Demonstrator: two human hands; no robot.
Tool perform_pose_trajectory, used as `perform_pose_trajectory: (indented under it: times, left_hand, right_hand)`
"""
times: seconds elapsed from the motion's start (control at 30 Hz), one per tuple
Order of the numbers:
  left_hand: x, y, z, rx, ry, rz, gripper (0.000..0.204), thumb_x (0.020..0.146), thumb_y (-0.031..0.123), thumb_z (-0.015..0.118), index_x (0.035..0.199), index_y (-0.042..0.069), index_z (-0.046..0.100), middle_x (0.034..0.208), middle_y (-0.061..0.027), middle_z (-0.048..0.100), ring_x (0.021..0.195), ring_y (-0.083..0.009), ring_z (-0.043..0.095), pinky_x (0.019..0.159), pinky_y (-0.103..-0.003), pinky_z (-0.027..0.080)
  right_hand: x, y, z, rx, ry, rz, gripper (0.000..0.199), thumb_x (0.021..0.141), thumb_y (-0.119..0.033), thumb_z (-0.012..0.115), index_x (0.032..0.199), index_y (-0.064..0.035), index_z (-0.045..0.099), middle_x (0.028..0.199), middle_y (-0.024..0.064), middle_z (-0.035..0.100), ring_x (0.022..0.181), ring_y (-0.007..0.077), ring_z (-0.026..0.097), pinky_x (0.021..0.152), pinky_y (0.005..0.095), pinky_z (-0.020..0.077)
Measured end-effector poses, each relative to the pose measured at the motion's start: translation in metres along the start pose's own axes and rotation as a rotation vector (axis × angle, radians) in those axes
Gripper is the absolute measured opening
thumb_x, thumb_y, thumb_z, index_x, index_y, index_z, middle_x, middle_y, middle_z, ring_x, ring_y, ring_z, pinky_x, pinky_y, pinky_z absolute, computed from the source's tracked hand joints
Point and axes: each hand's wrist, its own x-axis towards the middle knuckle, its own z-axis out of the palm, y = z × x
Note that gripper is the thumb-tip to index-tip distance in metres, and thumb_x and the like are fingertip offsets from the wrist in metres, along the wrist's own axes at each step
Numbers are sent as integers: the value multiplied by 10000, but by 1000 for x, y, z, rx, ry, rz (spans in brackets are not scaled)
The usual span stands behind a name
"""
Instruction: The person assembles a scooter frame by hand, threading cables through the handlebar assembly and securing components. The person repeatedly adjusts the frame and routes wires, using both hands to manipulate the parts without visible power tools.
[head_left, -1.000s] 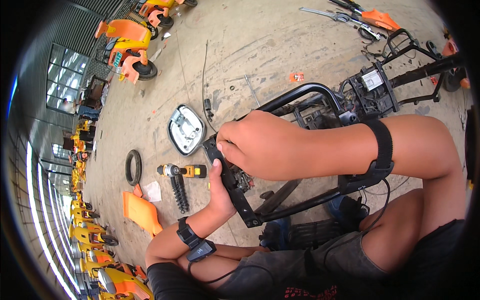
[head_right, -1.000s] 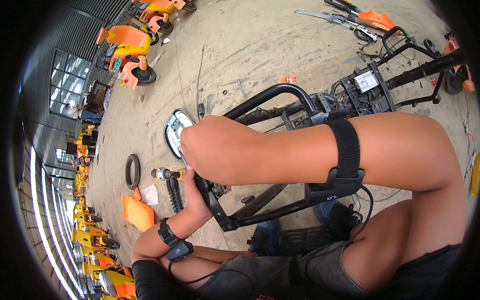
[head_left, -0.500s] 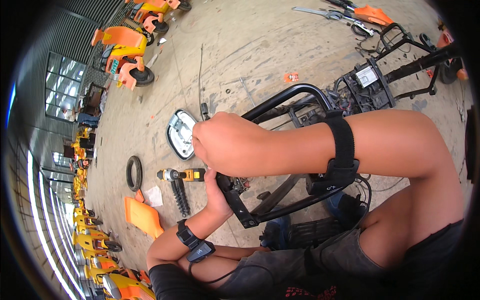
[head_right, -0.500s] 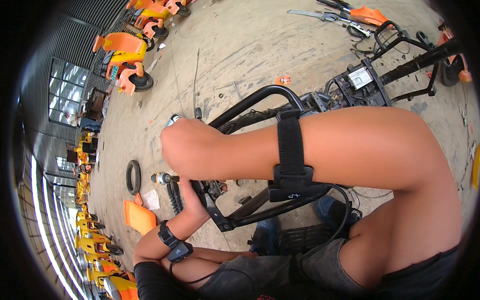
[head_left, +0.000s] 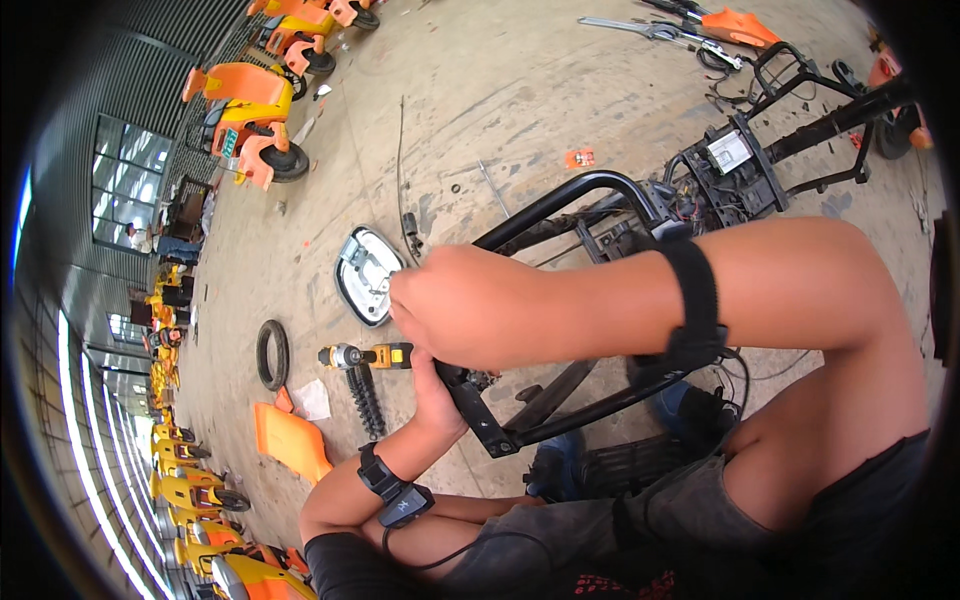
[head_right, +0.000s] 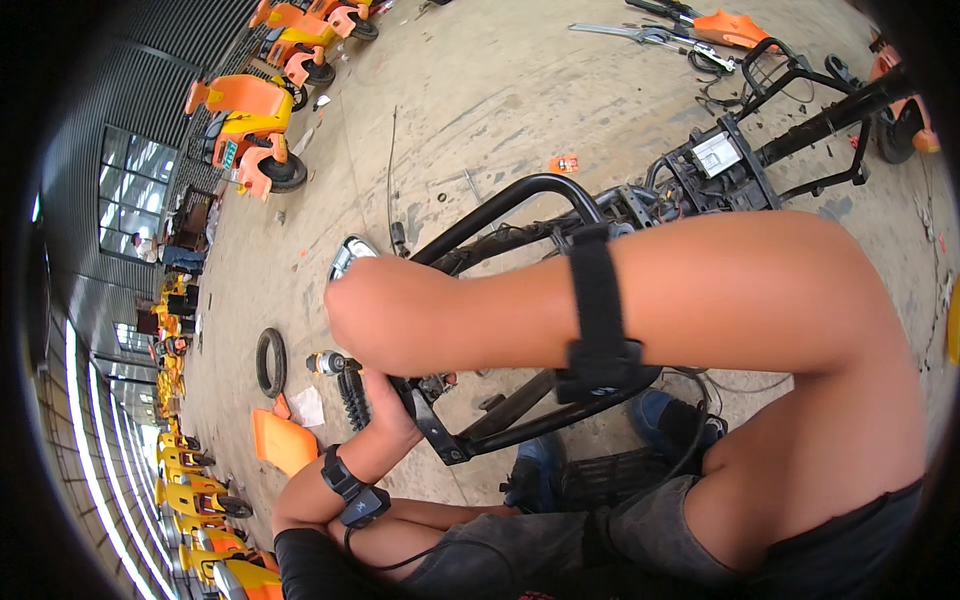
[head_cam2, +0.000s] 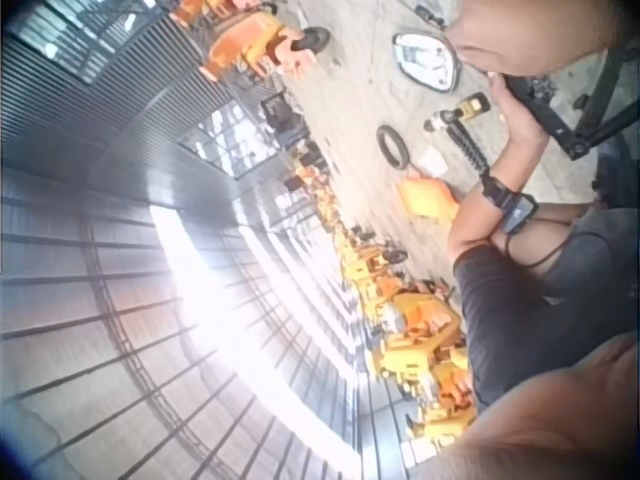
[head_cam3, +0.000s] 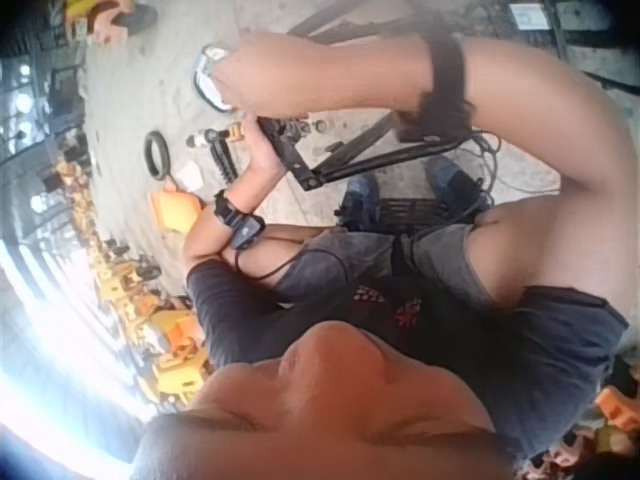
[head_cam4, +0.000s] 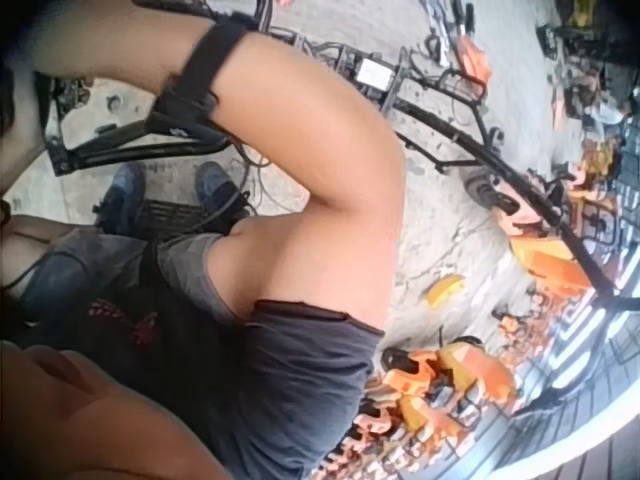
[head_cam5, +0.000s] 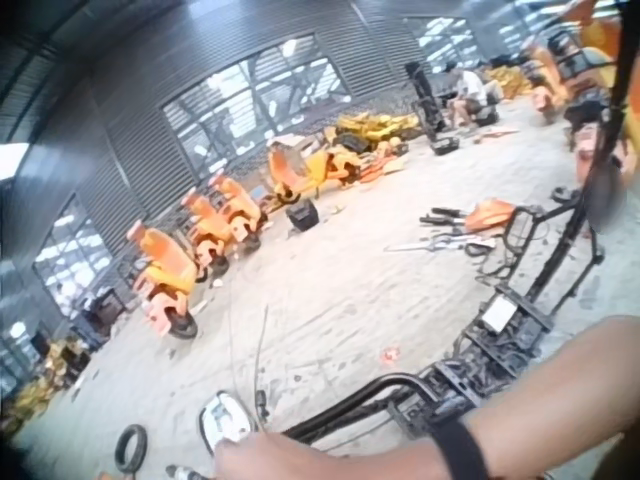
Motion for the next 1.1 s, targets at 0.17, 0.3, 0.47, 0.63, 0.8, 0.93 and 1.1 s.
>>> perform_pose_trajectory:
  times: [0.17,0.3,0.47,0.63,0.8,0.93,1.1]
  left_hand:
    - [5,-1,-10,-48,-66,-75,750,967,631,443,1387,10,465,1117,-69,600,1002,-200,614,904,-352,512]
    - [4,8,1,-27,-103,-73,791,943,645,454,1390,-7,452,1021,-78,580,896,-208,620,764,-369,536]
    - [5,6,2,6,-87,-65,797,953,675,386,1368,-1,468,1027,-80,580,903,-223,615,749,-372,523]
    - [5,6,1,7,-78,-58,796,960,667,383,1364,-13,471,1023,-81,583,888,-222,623,743,-369,530]
    - [6,6,2,9,-83,-56,790,965,662,382,1362,-14,480,1022,-83,592,886,-218,629,738,-366,542]
    - [6,4,0,3,-83,-59,785,966,659,383,1369,-7,484,1023,-82,597,894,-216,632,742,-366,545]
    - [7,2,-2,4,-89,-57,783,968,659,381,1372,-3,484,1025,-82,598,897,-216,634,744,-366,545]
  right_hand:
    - [-57,-12,13,-62,17,-310,156,820,-149,644,872,-3,660,810,147,640,717,317,689,603,404,554]
    - [-103,-17,32,72,-127,-290,191,877,-194,626,927,-11,636,773,108,598,733,283,645,607,406,525]
    - [-108,-13,30,0,-222,-338,197,870,-225,640,923,-35,653,818,88,602,805,266,633,665,390,509]
    - [-132,-2,50,-169,-336,-293,188,824,-158,641,967,-39,670,876,75,631,916,254,642,750,378,510]
    - [-134,4,52,-196,-403,-270,229,828,-162,638,1018,-39,676,901,71,627,922,246,635,756,362,513]
    - [-132,5,47,-211,-435,-262,218,845,-207,654,1003,-58,668,857,55,581,863,241,617,721,358,514]
    - [-129,7,32,-123,-407,-227,171,779,-144,663,922,-51,648,866,78,596,851,270,633,704,371,541]
